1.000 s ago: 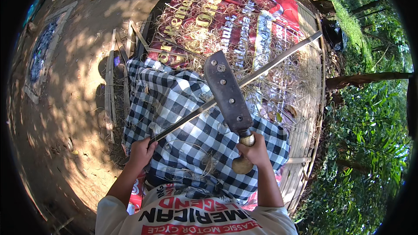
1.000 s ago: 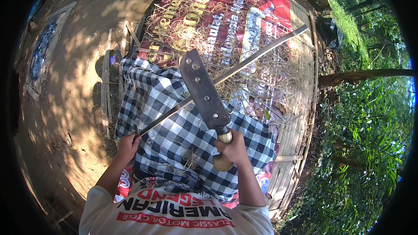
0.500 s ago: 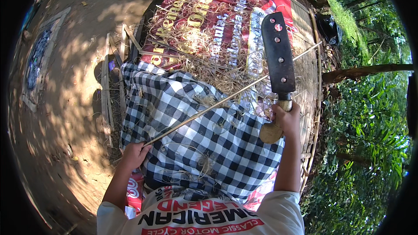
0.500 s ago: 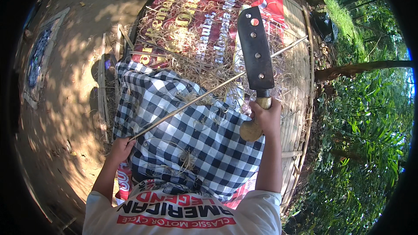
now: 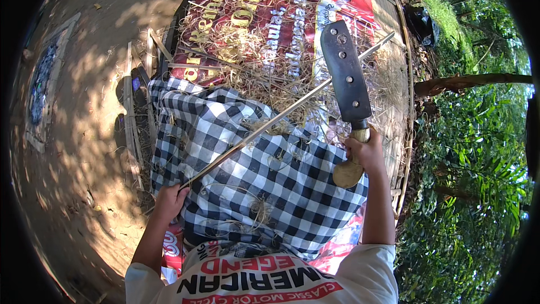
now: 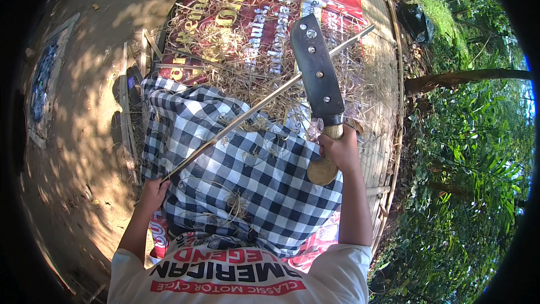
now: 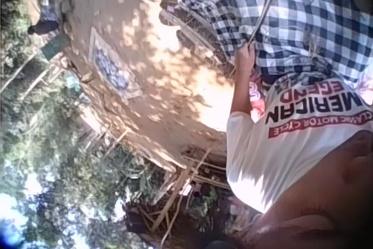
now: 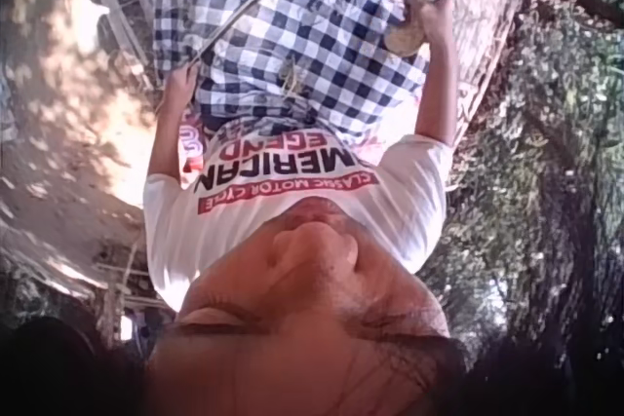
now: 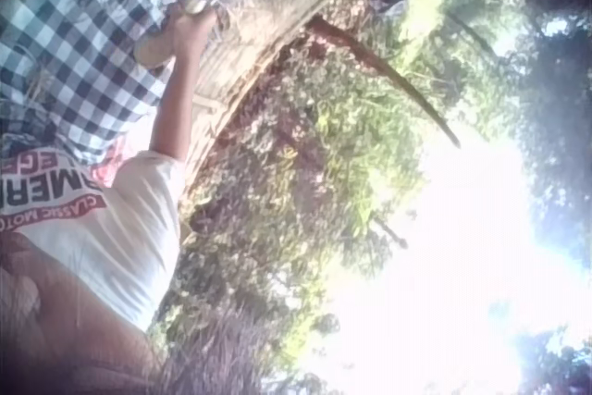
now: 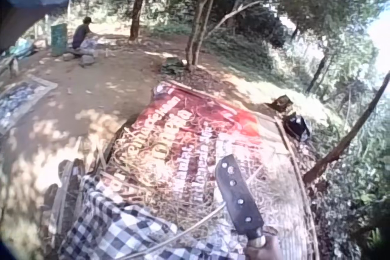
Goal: The person uses a large knife to shave thin strips from a bamboo pole, holding the pole with one hand and scraping the blade along its length.
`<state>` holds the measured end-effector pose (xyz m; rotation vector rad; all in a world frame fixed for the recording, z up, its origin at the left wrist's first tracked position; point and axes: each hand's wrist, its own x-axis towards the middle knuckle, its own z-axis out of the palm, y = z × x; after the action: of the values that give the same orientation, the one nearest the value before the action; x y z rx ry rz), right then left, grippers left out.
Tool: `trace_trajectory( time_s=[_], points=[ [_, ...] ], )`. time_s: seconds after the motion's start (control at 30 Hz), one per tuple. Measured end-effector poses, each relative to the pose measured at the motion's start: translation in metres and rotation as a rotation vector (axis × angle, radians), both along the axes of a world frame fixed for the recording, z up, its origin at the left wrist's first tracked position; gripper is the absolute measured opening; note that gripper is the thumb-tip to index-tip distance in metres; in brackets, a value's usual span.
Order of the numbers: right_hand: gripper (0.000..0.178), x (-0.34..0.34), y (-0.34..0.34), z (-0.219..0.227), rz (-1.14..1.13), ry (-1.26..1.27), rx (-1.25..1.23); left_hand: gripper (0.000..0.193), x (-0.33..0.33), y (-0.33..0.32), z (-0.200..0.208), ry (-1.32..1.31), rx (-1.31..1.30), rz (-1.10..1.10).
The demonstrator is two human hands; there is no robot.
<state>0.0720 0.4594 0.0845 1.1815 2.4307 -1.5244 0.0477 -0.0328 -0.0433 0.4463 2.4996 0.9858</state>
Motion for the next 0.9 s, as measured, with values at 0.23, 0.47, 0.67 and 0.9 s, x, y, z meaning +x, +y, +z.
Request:
trace_trajectory(
  time_s=[0.23,0.47,0.67,0.9],
  points=[
    [0.016,0.003,-0.023,-0.013,0.155,-0.102,0.131,0.029,0.001,-0.001,0.002,0.023,0.019,0.013],
    [0.010,-0.004,0.004,-0.009,-0.089,-0.003,-0.048,0.032,-0.001,0.003,0.002,-0.043,-0.054,-0.011],
    [0.013,0.010,-0.005,-0.023,0.107,-0.126,-0.046,0.030,-0.003,0.001,0.006,0.011,0.046,0.005],
    [0.019,0.009,-0.024,-0.022,0.149,-0.212,0.083,0.032,0.000,0.005,0.001,-0.059,-0.001,0.038]
  ],
)
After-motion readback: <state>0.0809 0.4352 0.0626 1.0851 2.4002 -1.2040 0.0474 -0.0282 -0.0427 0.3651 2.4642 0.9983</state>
